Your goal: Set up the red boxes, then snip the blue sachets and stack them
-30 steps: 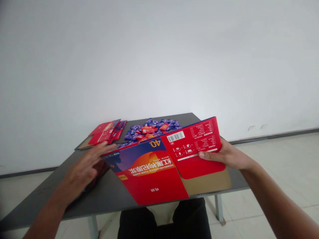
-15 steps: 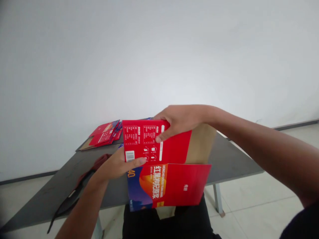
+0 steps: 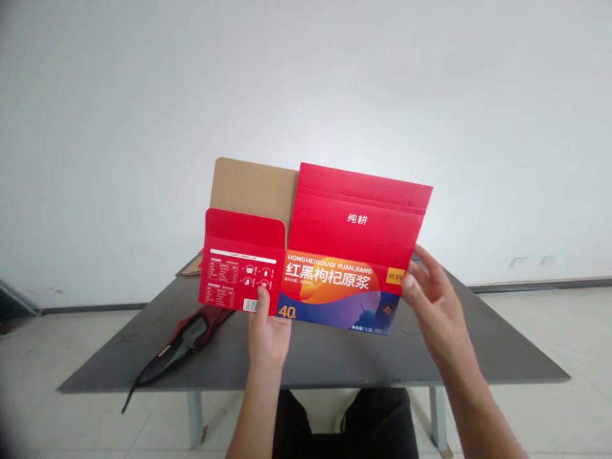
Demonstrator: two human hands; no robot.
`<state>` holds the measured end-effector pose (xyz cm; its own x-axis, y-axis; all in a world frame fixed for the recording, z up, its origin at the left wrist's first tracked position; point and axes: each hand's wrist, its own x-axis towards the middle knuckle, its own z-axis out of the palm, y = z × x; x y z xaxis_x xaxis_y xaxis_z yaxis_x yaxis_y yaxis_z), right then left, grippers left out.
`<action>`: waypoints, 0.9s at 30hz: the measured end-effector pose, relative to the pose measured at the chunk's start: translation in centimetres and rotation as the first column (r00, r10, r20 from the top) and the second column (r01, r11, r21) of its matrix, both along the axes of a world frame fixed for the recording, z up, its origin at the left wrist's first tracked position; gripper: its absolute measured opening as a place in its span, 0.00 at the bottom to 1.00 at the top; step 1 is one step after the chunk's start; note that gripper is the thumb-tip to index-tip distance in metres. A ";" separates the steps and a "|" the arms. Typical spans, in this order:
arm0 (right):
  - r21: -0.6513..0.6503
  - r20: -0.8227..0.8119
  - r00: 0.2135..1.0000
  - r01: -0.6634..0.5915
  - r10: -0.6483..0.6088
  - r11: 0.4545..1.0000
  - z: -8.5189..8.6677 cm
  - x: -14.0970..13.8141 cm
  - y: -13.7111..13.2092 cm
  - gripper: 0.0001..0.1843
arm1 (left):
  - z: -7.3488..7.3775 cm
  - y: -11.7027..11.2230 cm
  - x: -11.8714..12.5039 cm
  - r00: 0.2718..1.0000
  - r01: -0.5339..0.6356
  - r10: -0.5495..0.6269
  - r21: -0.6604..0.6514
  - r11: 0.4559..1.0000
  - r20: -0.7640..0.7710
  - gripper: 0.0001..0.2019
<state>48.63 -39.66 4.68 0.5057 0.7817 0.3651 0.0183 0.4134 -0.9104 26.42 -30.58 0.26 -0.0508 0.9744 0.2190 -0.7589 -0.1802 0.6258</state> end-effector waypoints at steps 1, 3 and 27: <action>0.019 -0.022 0.996 0.084 -0.084 0.996 -0.7 -0.3 0.1 0.41 | -0.5 -0.4 0.4 0.998 0.051 -0.051 -0.015 0.999 0.034 0.28; -0.036 -0.039 0.975 0.218 -0.219 0.975 -1.3 -0.1 0.1 0.32 | -1.3 -0.7 0.5 0.989 0.139 -0.138 -0.022 0.990 0.057 0.27; 0.010 0.508 0.789 0.395 -0.345 0.919 -3.9 7.4 -1.1 0.35 | -4.5 1.6 -8.6 0.768 -0.038 0.177 0.232 0.972 -0.615 0.33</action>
